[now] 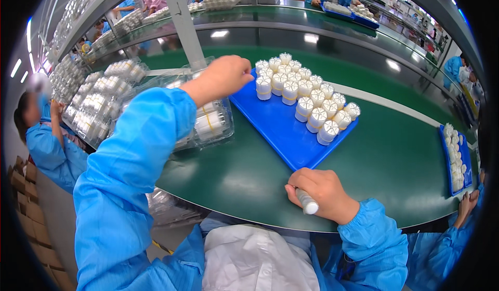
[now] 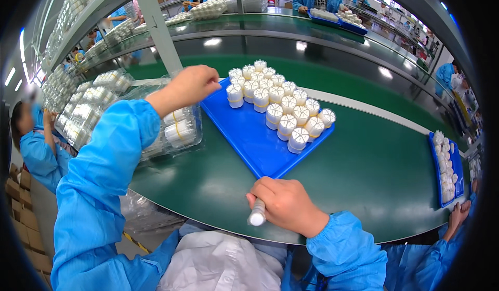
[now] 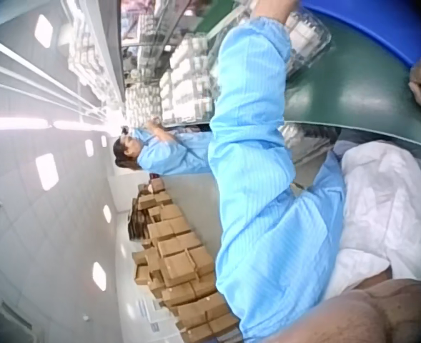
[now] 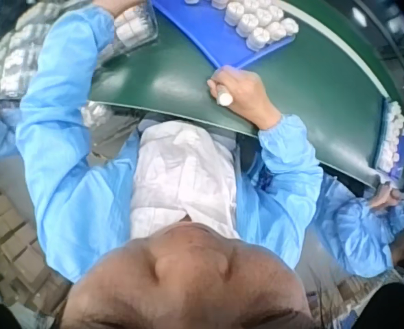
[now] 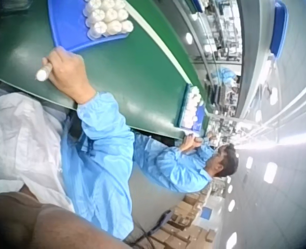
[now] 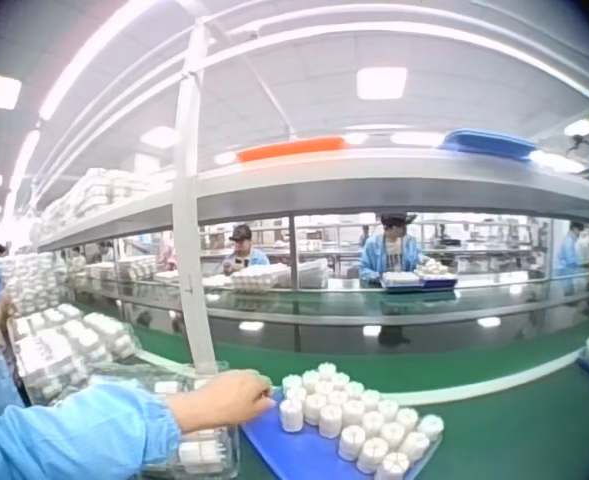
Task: The person assembles small white candles by inserting a cylindrical tool into the top of each candle to secure the wick. They pick up candles from a blue tray, perform the insertion, and place the finished items into clear plastic packaging on the table.
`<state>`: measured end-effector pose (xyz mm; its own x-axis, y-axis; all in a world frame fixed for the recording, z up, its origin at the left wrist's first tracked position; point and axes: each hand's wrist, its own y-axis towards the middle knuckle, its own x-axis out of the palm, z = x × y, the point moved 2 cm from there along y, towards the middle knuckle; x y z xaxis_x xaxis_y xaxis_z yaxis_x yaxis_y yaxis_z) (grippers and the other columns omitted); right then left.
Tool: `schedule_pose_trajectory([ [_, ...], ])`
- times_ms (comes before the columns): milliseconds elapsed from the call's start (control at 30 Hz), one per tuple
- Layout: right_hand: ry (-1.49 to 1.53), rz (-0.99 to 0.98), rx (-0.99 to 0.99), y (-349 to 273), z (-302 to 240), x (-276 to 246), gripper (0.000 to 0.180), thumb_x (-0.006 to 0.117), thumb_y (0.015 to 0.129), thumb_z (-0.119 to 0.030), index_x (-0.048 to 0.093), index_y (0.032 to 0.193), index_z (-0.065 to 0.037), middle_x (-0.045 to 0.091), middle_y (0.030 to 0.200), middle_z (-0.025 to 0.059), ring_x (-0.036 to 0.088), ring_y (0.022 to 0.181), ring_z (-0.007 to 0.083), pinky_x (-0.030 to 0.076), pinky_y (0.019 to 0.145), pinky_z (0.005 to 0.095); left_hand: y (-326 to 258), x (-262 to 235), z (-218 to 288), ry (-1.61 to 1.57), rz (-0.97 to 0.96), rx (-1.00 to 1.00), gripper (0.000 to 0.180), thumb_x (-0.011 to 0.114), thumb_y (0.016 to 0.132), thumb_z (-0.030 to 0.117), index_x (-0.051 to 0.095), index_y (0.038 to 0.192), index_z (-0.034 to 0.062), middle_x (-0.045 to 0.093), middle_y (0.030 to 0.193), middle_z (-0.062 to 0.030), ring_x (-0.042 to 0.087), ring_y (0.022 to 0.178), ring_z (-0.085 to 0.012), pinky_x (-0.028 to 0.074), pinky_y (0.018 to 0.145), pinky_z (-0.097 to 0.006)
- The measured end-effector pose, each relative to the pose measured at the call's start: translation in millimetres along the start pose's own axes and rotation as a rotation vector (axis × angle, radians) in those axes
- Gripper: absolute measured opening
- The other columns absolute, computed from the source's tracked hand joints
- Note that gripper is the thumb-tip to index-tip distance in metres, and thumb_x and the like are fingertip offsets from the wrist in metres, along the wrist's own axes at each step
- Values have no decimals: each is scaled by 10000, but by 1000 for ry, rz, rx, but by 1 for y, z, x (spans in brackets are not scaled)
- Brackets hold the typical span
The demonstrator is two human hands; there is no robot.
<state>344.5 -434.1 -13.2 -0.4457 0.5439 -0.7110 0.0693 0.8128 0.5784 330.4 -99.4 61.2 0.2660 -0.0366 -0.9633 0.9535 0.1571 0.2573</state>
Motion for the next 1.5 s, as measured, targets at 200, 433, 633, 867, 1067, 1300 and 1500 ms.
schedule_pose_trajectory([
  [200,-12,7,28,0,3,-1,151,762,872,-111,627,817,-74,622,759,74,637,615,269,517,541,378,20,44,25,-2,-26,-62,419,743,926,373,646,1102,6,702,1087,-201,666,1033,-405,528,904,-482],
  [433,194,109,195,-1,17,-10,82,773,860,-56,692,854,-47,695,828,90,688,692,254,548,612,353,-29,-12,69,-249,142,-25,471,750,843,236,645,1247,18,691,1086,-180,677,992,-370,547,890,-418],
  [633,482,311,473,2,18,-26,43,717,904,-21,705,869,2,725,878,95,669,773,162,526,681,307,-144,12,132,-564,64,233,459,786,788,107,626,1215,50,632,1095,-152,654,1008,-348,549,847,-408],
  [867,542,232,488,4,12,-20,40,755,892,-33,725,897,-7,714,877,69,660,780,142,514,670,296,-157,62,137,-844,136,145,546,843,758,89,652,1269,59,624,1129,-123,642,989,-273,537,830,-355],
  [1067,471,197,374,7,5,-18,73,791,887,-65,729,872,-30,701,841,55,651,728,139,504,627,290,-159,59,142,-785,138,218,557,828,758,82,642,1282,53,633,1151,-138,651,1005,-302,547,843,-384],
  [1300,402,149,359,8,7,-10,88,786,890,-75,720,870,-21,690,824,63,652,707,160,500,609,303,-160,62,144,-815,147,271,553,802,781,94,617,1297,22,632,1183,-148,643,1070,-339,552,883,-425],
  [1500,326,86,327,8,4,-4,101,778,891,-73,700,865,-15,686,799,73,655,693,182,506,603,326,-159,62,149,-739,113,212,521,838,796,152,625,1255,28,628,1173,-140,624,1078,-342,536,882,-423],
])
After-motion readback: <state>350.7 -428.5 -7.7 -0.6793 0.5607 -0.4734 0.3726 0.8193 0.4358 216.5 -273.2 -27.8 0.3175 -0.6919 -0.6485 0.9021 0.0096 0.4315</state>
